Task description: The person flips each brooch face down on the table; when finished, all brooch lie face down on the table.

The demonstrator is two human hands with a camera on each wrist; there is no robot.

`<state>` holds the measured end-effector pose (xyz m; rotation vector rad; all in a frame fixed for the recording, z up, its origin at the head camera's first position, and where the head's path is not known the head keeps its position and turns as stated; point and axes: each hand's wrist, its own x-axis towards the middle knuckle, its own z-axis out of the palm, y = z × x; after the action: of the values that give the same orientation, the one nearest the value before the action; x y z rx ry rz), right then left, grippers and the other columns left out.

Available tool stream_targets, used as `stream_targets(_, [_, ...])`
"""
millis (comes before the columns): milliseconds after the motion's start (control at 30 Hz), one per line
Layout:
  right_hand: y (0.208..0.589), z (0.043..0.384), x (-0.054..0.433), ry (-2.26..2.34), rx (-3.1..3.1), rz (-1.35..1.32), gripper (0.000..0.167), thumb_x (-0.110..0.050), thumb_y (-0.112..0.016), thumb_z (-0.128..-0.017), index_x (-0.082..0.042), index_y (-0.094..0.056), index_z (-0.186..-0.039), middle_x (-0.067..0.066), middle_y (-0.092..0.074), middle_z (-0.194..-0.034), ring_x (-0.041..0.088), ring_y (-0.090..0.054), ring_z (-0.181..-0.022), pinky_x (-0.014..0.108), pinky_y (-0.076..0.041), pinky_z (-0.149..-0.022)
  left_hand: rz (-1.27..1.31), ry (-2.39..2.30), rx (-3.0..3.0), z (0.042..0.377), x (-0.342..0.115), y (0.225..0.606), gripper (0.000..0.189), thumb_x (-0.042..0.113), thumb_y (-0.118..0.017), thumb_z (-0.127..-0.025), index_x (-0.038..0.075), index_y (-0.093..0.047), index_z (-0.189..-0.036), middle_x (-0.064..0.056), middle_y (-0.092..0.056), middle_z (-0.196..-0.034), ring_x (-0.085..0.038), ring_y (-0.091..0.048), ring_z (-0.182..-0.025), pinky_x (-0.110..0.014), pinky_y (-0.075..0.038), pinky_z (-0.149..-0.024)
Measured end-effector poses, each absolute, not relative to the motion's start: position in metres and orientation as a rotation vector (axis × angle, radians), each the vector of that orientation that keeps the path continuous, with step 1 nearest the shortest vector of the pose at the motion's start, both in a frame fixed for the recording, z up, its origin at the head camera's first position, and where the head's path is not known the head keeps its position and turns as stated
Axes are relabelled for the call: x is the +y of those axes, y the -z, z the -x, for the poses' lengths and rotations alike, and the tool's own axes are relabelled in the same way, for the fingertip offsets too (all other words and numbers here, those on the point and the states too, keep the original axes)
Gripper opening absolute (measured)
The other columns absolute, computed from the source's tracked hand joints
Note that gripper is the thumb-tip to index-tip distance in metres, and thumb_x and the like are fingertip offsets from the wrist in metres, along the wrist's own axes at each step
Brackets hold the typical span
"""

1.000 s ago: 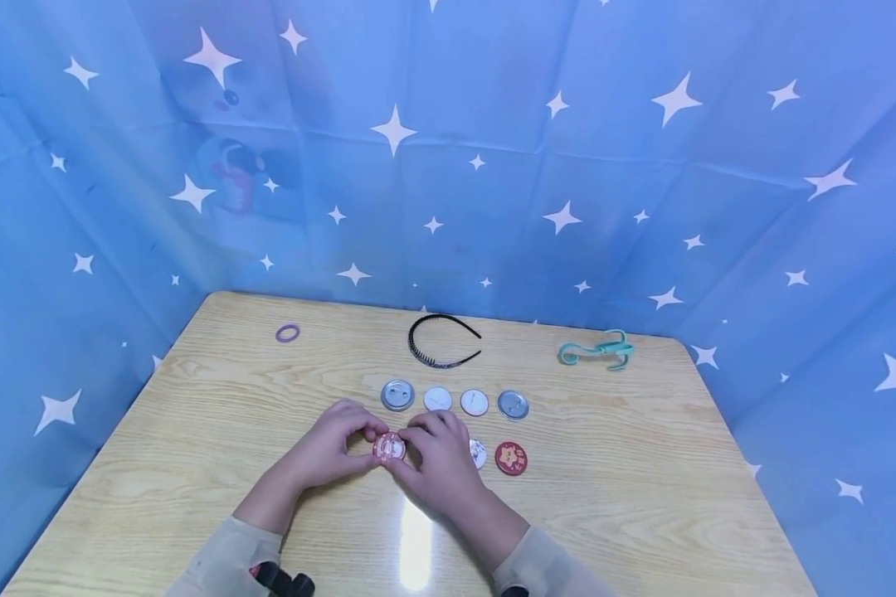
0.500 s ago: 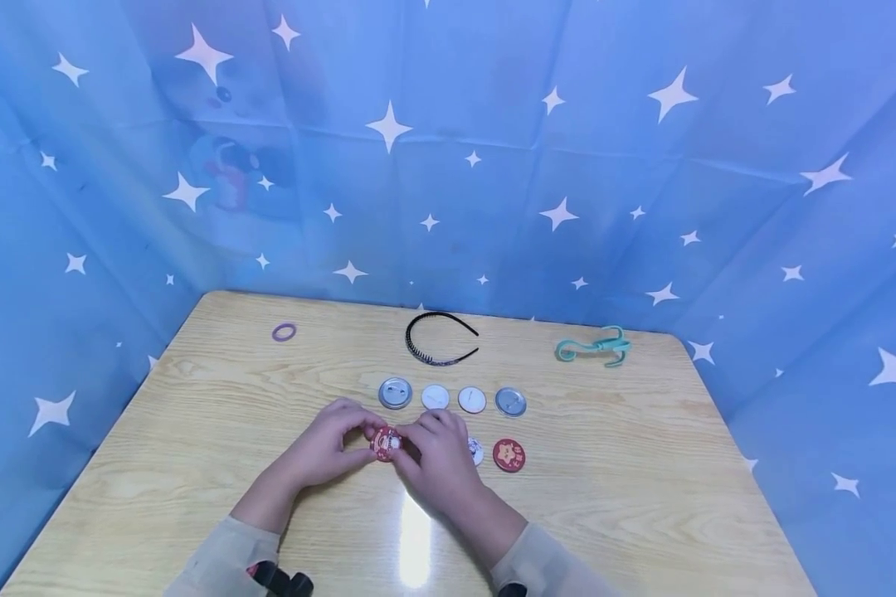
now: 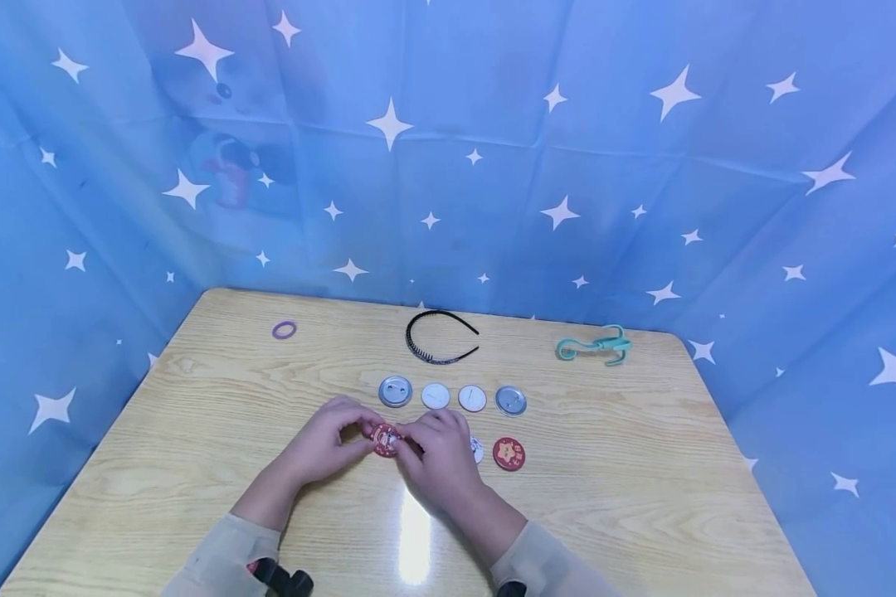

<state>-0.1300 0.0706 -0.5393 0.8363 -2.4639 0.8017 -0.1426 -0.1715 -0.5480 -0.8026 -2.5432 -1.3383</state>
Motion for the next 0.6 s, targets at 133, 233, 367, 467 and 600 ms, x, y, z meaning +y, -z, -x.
stream_targets(133, [0.5393,0.1297,0.0705,-0.811,-2.473,-0.829,0.015,-0.028,-0.082,-0.094,-0.023,-0.083,-0.108,-0.01,-0.079,-0.1,0.016,-0.066,-0.103,0.046,-0.045,-0.1,0.774,1.364,-2.534,0.1429,-0.1713,0.548,0.031,0.004,-0.09,-0.081,0.022,-0.078,-0.104,0.014,-0.07,-0.1,-0.011,-0.062,-0.099,-0.036,-0.053,-0.091])
stream_targets(233, [0.5395,0.1294,0.0705,-0.814,-2.488,-0.821,0.014,-0.029,-0.081,-0.095,-0.023,-0.083,-0.108,-0.011,-0.078,-0.1,0.015,-0.066,-0.104,0.044,-0.045,-0.1,0.758,1.388,-2.528,0.1438,-0.1711,0.5489,0.03,0.002,-0.09,-0.082,0.02,-0.078,-0.102,0.014,-0.07,-0.097,-0.011,-0.063,-0.097,-0.035,-0.054,-0.092])
stream_targets(367, [0.5388,0.1293,0.0706,-0.814,-2.487,-0.823,0.012,-0.028,-0.081,-0.096,-0.023,-0.083,-0.107,-0.011,-0.078,-0.1,0.015,-0.066,-0.103,0.043,-0.045,-0.1,0.755,1.391,-2.527,0.1445,-0.1711,0.5497,0.029,0.003,-0.09,-0.082,0.021,-0.078,-0.102,0.016,-0.069,-0.096,-0.01,-0.063,-0.095,-0.034,-0.055,-0.09])
stream_targets(467, [0.538,0.1288,0.0707,-0.816,-2.502,-0.821,0.011,-0.029,-0.081,-0.096,-0.023,-0.083,-0.106,-0.012,-0.078,-0.098,0.014,-0.066,-0.103,0.043,-0.044,-0.101,0.741,1.39,-2.527,0.144,-0.171,0.5496,0.028,0.004,-0.089,-0.083,0.023,-0.077,-0.099,0.017,-0.069,-0.096,-0.01,-0.063,-0.094,-0.033,-0.055,-0.087])
stream_targets(600, [0.5384,0.1291,0.0706,-0.815,-2.487,-0.824,0.009,-0.029,-0.081,-0.096,-0.024,-0.082,-0.103,-0.013,-0.077,-0.095,0.013,-0.065,-0.101,0.042,-0.045,-0.101,0.723,1.393,-2.531,0.1435,-0.1712,0.5497,0.026,0.005,-0.088,-0.085,0.026,-0.076,-0.096,0.016,-0.069,-0.097,-0.01,-0.062,-0.09,-0.031,-0.055,-0.08])
